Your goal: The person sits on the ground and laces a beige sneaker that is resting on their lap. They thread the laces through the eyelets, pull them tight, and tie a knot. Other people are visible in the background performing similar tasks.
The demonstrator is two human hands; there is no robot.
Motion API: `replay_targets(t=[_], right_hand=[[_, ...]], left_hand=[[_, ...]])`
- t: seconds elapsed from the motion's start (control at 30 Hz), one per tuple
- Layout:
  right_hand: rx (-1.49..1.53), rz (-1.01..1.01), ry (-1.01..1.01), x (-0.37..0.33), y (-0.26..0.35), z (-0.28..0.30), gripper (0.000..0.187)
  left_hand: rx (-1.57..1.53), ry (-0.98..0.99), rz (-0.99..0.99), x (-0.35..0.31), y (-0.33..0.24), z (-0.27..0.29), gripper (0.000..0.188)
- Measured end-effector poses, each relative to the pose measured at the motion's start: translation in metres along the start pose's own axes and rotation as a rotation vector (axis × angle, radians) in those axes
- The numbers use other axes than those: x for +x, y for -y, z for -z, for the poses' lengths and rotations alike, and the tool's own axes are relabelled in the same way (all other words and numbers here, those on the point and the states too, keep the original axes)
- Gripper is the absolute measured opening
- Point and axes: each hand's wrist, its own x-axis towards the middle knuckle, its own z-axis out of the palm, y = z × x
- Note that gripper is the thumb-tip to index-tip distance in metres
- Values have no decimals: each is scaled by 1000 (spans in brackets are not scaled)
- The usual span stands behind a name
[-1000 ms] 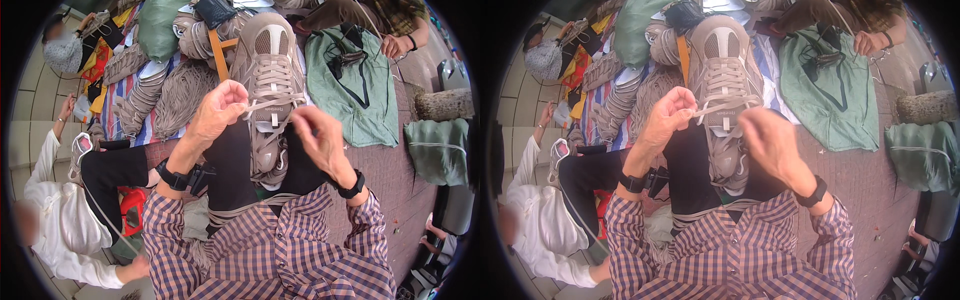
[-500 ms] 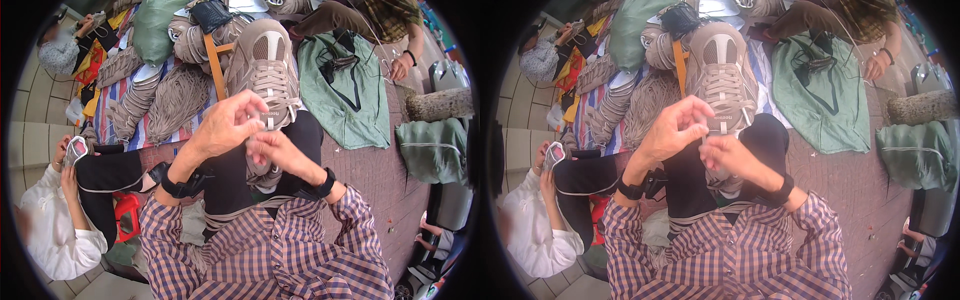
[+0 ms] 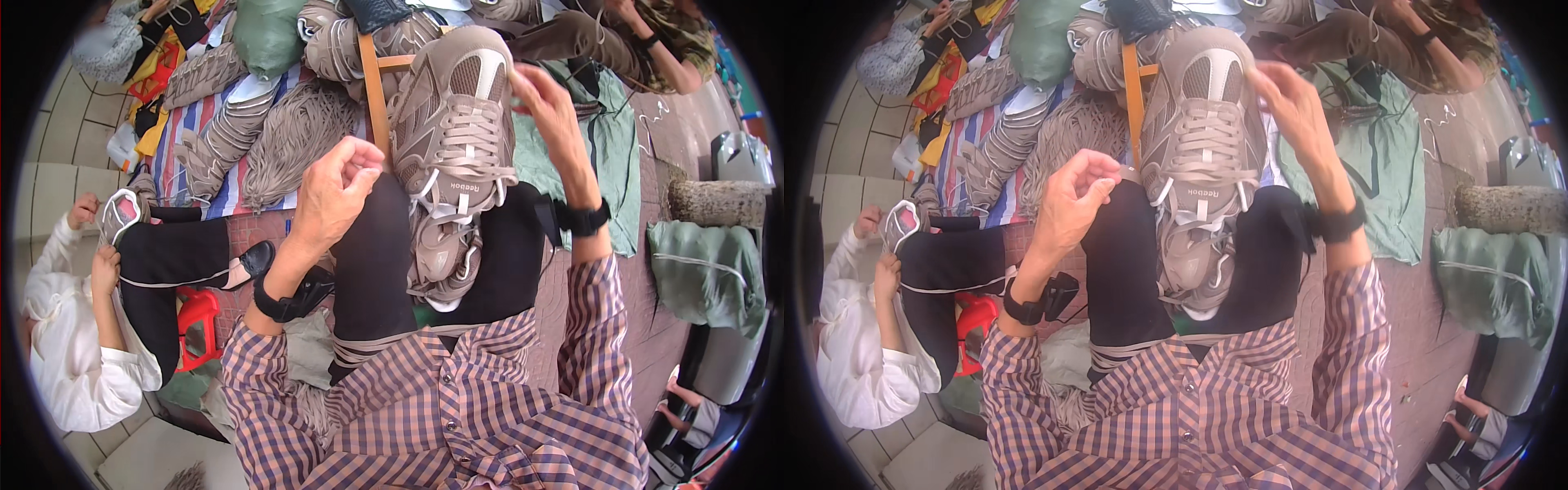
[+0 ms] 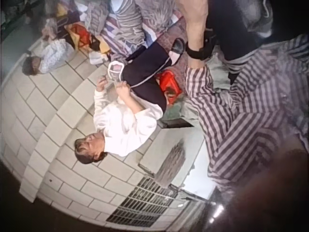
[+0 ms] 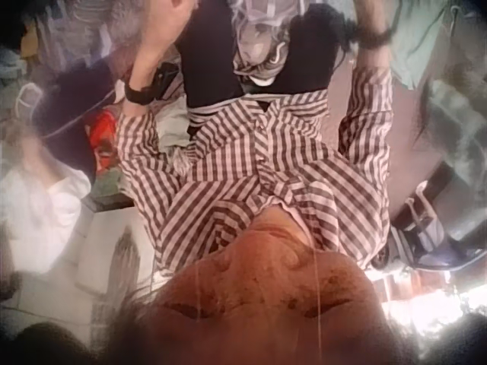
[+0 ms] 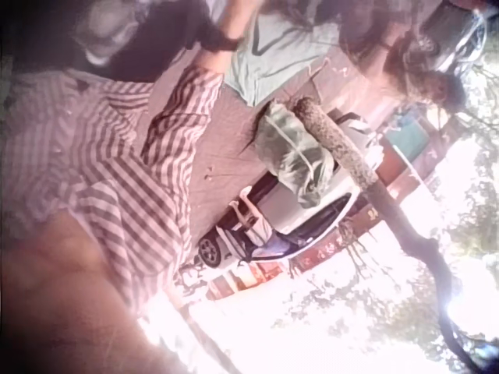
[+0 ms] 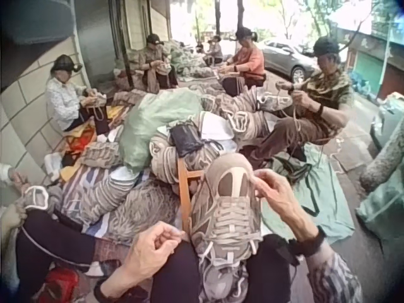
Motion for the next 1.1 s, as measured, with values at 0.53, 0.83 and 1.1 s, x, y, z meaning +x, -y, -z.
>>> replay_targets(t=[0.53, 0.83, 1.1], right_hand=[[165, -64, 209, -82, 17, -7, 37], [-376, 371, 160, -79, 86, -89, 33], [-239, 253, 308, -117, 29, -42, 60]], left_hand=[[722, 181, -70, -115, 5, -96, 61], [1088, 225, -215, -95, -13, -120, 41], [1193, 264, -358, -128, 21, -84, 75]])
